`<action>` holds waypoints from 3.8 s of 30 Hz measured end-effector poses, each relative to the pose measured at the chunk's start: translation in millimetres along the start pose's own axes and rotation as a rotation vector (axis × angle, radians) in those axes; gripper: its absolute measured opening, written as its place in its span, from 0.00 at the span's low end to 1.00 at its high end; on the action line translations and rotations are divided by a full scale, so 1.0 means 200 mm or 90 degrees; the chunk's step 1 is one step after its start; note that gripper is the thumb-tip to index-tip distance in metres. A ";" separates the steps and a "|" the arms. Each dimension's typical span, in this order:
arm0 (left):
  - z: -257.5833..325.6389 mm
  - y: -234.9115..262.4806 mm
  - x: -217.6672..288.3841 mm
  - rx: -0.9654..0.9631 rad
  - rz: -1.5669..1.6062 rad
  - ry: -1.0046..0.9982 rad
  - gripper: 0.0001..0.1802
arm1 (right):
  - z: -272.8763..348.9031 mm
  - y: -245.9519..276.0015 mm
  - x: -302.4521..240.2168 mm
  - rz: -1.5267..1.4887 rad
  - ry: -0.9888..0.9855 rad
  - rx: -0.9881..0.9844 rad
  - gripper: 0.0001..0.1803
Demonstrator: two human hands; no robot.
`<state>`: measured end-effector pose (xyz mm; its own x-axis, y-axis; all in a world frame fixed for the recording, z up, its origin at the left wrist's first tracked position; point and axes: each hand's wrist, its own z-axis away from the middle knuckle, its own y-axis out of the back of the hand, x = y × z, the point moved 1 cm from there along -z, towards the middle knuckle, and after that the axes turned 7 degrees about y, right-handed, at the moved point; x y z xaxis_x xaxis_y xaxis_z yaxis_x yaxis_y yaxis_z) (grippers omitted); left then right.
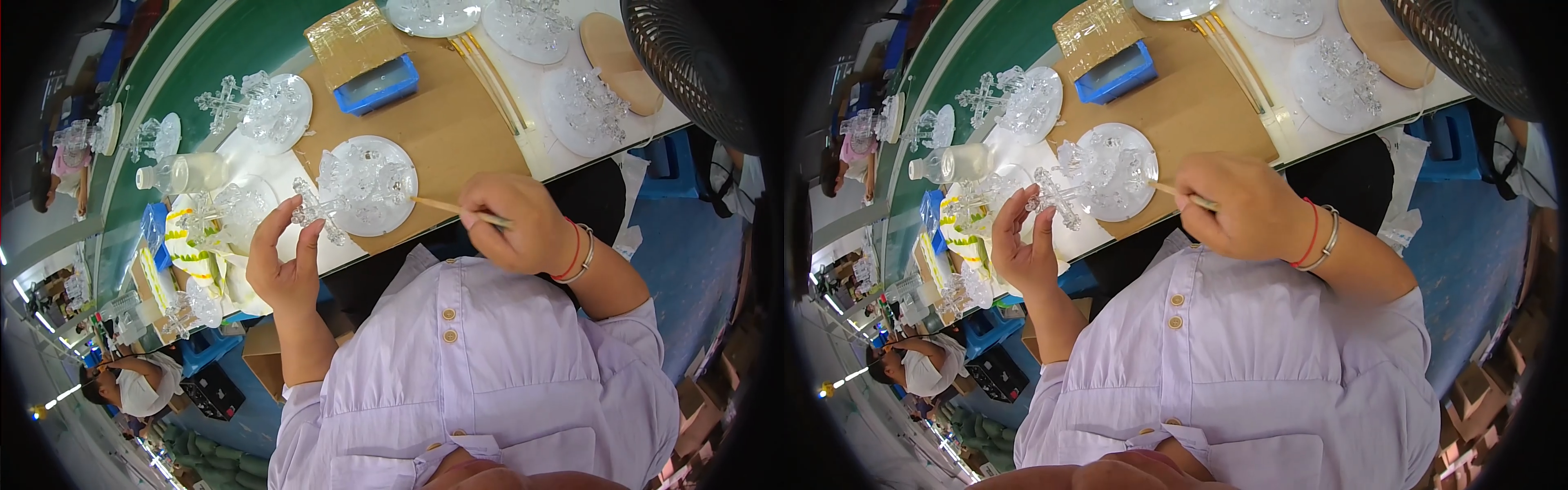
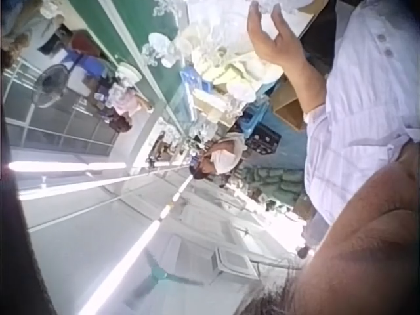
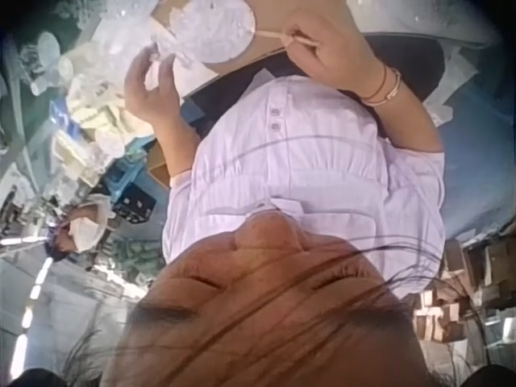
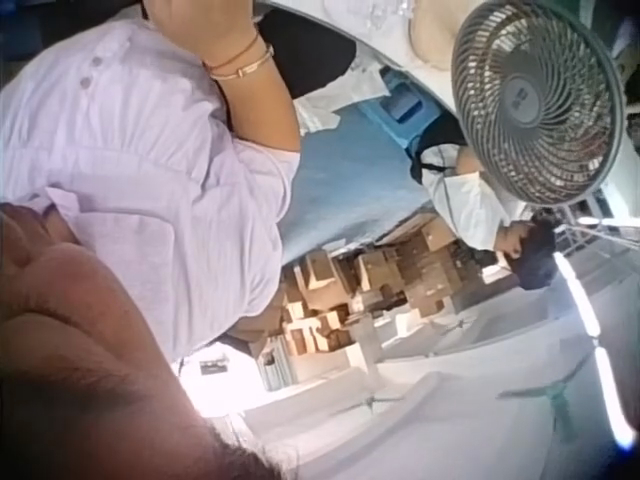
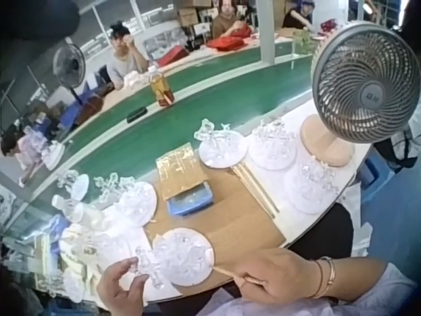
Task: Applying adhesive to clear decorative lighting components using a wooden stick on an assembly line.
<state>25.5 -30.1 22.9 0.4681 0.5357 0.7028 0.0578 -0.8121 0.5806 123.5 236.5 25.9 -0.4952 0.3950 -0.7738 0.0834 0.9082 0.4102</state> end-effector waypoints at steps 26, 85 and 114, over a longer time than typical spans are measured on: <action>0.05 -0.07 0.07 0.021 0.067 0.022 0.30 | -0.05 0.06 0.13 0.011 -0.089 0.019 0.08; 0.06 -0.09 0.08 0.028 0.018 -0.021 0.31 | -0.02 0.00 0.06 0.037 0.015 0.021 0.10; -0.65 0.02 0.34 0.003 -0.072 -0.124 0.04 | -0.43 0.19 0.18 0.147 -0.067 0.230 0.06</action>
<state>-57.5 33.6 125.8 0.6197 0.5686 0.5410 0.1225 -0.7509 0.6489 34.7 272.9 54.4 -0.3393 0.5889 -0.7336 0.4878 0.7769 0.3981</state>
